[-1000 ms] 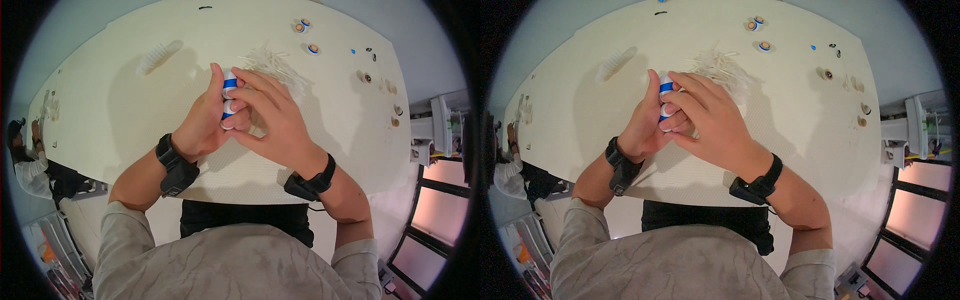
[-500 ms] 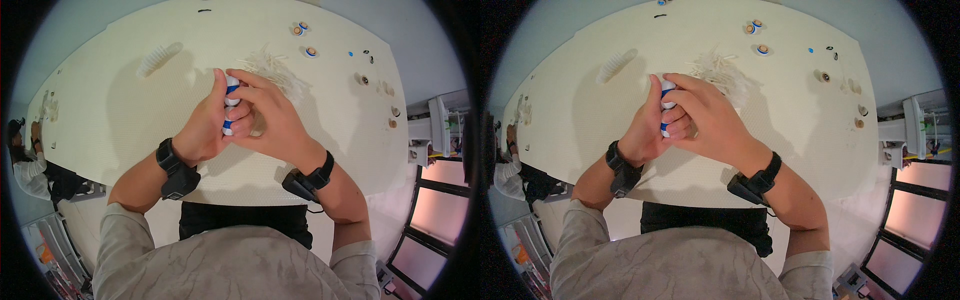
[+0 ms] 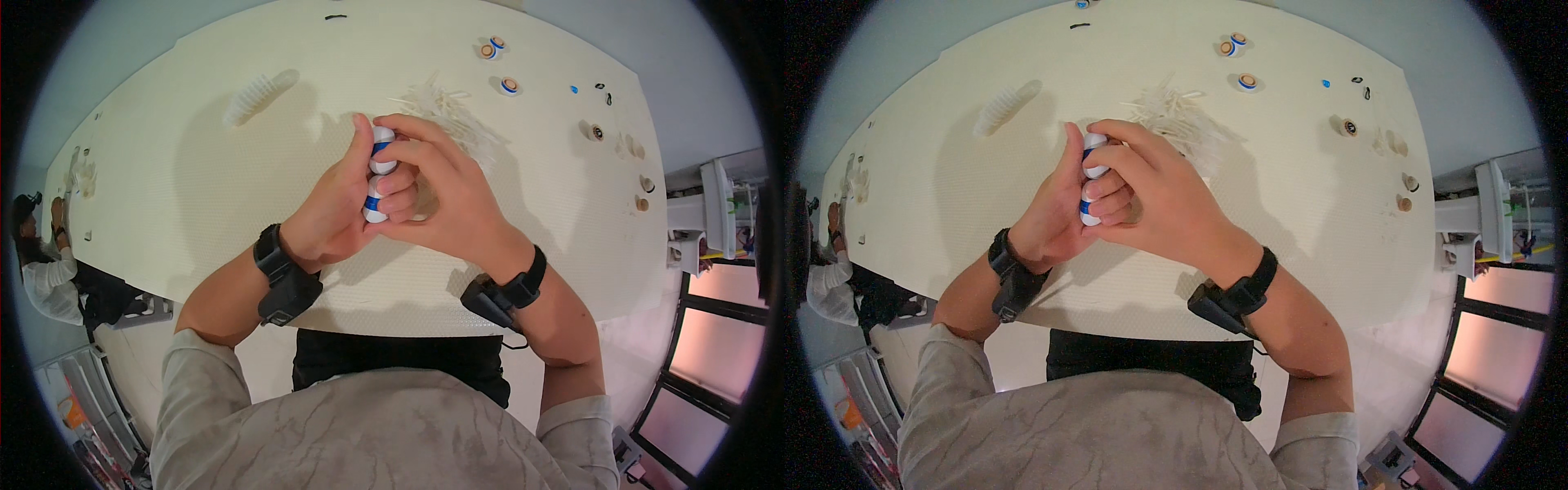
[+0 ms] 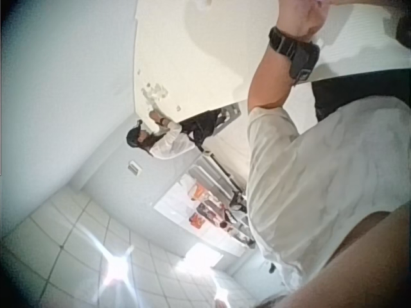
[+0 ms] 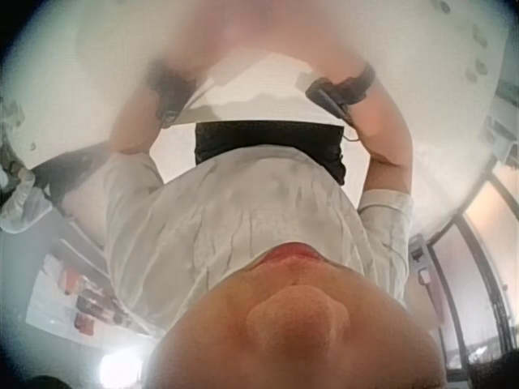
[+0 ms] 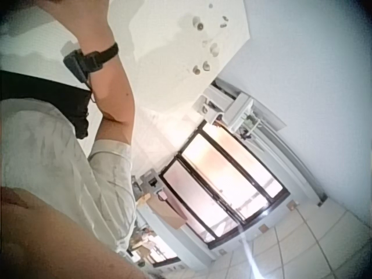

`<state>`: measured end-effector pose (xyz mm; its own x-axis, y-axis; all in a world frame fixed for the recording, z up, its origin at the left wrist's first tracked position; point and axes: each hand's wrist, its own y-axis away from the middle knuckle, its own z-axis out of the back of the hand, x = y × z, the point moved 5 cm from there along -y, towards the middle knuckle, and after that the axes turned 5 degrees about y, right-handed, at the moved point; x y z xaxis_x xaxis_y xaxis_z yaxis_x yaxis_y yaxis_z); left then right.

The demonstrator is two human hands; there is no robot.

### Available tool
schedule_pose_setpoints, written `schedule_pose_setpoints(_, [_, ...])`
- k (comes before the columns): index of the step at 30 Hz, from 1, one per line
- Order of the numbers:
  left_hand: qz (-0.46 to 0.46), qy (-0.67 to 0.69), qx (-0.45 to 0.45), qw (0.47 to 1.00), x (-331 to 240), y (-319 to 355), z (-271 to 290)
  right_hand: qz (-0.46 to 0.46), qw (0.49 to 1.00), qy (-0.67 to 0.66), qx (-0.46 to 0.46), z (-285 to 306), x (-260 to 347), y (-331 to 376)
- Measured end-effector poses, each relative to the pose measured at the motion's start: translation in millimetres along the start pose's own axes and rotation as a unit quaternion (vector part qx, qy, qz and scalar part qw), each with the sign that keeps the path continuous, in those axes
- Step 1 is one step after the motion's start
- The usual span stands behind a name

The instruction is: The recorder is assembling shuttlecocks by inserting feathers into a plastic base.

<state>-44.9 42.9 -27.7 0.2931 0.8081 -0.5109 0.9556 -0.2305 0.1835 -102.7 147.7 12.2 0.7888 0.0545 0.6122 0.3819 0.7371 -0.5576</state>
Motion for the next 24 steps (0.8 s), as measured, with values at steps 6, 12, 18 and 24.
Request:
schedule_pose_setpoints(6, [0.003,0.029,-0.020,0.999,-0.2,-0.2,-6.1,0.004,1.000,-0.018,-0.005,1.8,-3.1,0.1])
schedule_pose_setpoints(12, [0.011,0.000,0.000,1.000,-2.9,-0.5,-2.7,-0.003,0.999,-0.053,0.001,4.5,-3.7,-1.3])
schedule_pose_setpoints(18, [0.033,0.023,0.026,0.999,-1.5,0.8,-7.8,0.024,0.999,-0.047,-0.006,10.0,-2.2,-2.5])
schedule_pose_setpoints(24, [-0.011,-0.024,0.039,0.999,-2.1,-2.2,-2.2,0.004,1.000,-0.024,-0.002,5.3,-5.7,0.2])
